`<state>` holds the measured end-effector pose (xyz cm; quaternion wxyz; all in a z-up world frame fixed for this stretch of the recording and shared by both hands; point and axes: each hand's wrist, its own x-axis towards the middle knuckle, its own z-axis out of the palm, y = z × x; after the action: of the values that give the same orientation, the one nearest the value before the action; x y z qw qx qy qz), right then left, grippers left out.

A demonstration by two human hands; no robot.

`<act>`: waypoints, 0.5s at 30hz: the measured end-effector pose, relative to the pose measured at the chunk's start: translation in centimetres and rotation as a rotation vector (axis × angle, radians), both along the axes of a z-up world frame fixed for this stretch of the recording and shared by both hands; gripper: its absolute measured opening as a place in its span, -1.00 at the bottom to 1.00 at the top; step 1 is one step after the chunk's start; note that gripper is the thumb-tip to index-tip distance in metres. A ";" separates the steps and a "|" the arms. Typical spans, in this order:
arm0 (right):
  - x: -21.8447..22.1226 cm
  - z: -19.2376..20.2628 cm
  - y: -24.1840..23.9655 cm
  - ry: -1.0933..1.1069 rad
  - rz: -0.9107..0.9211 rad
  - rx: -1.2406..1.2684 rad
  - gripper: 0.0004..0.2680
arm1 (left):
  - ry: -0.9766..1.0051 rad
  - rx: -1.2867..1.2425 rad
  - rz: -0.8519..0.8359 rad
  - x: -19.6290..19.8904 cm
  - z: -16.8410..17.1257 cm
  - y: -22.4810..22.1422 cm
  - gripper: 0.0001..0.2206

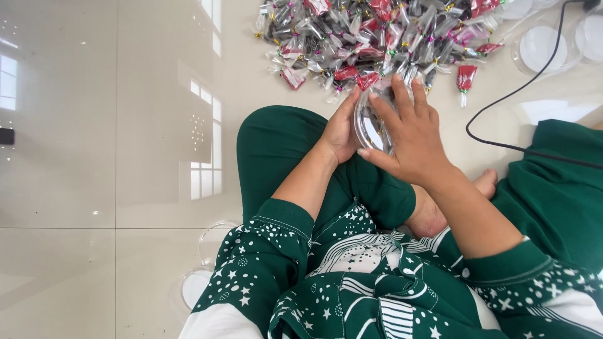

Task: Packing wrapped candies into a container and securing them with ties.

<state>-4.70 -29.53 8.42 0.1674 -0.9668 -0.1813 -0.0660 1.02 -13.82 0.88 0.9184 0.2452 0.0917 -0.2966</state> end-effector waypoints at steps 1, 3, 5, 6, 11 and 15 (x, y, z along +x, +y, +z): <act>0.1 -0.4 0.5 0.006 -0.003 0.003 -0.30 | 0.006 0.003 -0.003 -0.2 0.3 0.0 -0.49; 0.4 -1.0 1.7 0.087 -0.121 0.117 -0.30 | -0.007 0.085 0.080 -0.3 1.0 0.1 -0.52; 0.4 -0.8 2.3 0.090 -0.136 0.133 -0.30 | -0.006 0.071 0.093 -0.4 0.3 0.4 -0.51; 0.5 -0.7 2.6 0.090 -0.150 0.143 -0.29 | -0.008 0.051 0.107 -0.3 -0.1 0.5 -0.50; -0.2 1.0 0.6 -0.039 0.075 0.071 -0.29 | -0.120 -0.026 0.071 0.1 0.7 0.9 -0.42; -0.8 1.1 0.6 -0.117 0.109 -0.001 -0.31 | 0.029 0.123 0.020 0.3 2.0 0.3 -0.42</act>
<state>-5.52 -28.93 9.53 0.1595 -0.9501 -0.2431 -0.1130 1.28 -13.48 2.88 0.9030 0.2962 0.1256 -0.2846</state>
